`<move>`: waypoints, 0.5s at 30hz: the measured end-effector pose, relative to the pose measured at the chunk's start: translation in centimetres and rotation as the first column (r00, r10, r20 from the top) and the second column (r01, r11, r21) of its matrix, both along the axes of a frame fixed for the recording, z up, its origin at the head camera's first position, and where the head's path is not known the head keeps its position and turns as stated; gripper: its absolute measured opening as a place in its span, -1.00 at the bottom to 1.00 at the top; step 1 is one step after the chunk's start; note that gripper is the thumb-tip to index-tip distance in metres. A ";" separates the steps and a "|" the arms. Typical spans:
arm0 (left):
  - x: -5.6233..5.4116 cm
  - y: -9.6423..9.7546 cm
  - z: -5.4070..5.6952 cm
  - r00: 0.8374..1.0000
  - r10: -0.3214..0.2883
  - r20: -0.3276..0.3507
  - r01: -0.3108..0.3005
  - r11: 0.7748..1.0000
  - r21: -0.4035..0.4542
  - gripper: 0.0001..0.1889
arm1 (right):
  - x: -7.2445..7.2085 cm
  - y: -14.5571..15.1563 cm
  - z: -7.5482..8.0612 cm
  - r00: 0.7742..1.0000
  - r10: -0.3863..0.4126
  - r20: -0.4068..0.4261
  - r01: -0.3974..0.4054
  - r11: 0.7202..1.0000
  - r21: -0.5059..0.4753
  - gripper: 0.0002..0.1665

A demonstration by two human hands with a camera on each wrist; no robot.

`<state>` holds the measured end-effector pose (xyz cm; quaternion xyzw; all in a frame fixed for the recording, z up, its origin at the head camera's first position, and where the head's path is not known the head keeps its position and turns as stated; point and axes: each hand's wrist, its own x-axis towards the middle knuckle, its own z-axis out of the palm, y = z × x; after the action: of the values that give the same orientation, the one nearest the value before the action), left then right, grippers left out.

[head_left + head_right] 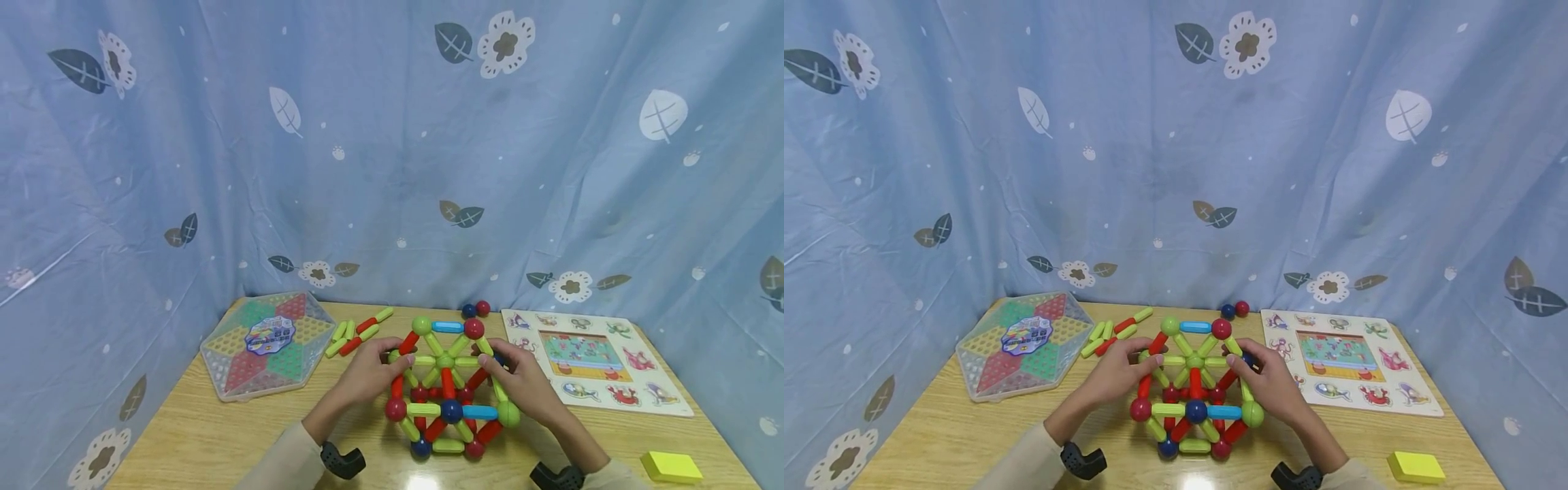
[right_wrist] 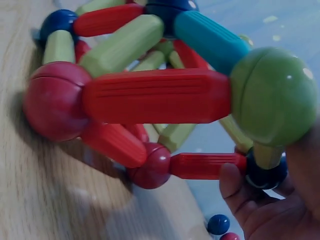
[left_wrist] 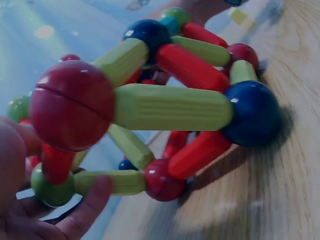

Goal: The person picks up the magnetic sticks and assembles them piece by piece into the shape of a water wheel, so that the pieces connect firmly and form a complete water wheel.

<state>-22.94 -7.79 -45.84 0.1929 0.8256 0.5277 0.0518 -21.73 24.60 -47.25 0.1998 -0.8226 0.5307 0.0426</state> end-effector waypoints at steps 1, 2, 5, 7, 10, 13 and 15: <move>0.0 0.1 0.0 1.000 0.009 0.006 -0.009 1.000 0.006 -0.67 | 0.0 0.0 -0.1 1.000 -0.002 0.004 0.002 1.000 -0.009 -0.63; 0.0 0.1 -0.1 1.000 0.015 0.009 -0.015 1.000 0.008 -0.68 | -0.1 0.0 -0.2 1.000 -0.006 0.009 0.006 1.000 -0.013 -0.62; 0.1 0.2 -0.1 1.000 0.023 0.010 -0.023 1.000 0.005 -0.72 | 0.0 0.2 -0.3 1.000 -0.011 0.018 0.012 1.000 -0.015 -0.59; 0.1 0.1 -0.1 1.000 0.018 -0.004 -0.018 1.000 -0.001 -0.73 | 0.1 0.3 -0.3 1.000 -0.022 0.008 0.022 1.000 -0.005 -0.61; 0.0 0.1 -0.1 1.000 -0.006 -0.020 0.006 1.000 0.000 -0.70 | 0.1 0.4 -0.1 1.000 -0.024 -0.001 0.024 1.000 0.015 -0.68; 0.0 0.0 -0.2 0.999 -0.029 -0.034 0.029 1.000 -0.009 -0.69 | 0.1 0.4 0.0 1.000 -0.022 0.007 0.021 0.999 0.036 -0.74; -0.1 0.0 -0.3 0.998 -0.041 -0.039 0.040 0.999 -0.015 -0.69 | 0.2 0.4 0.1 1.000 -0.012 0.025 0.011 0.999 0.038 -0.74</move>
<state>-23.00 -7.80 -46.09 0.2195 0.8263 0.5166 0.0478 -21.55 24.98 -47.19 0.1894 -0.8340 0.5173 0.0316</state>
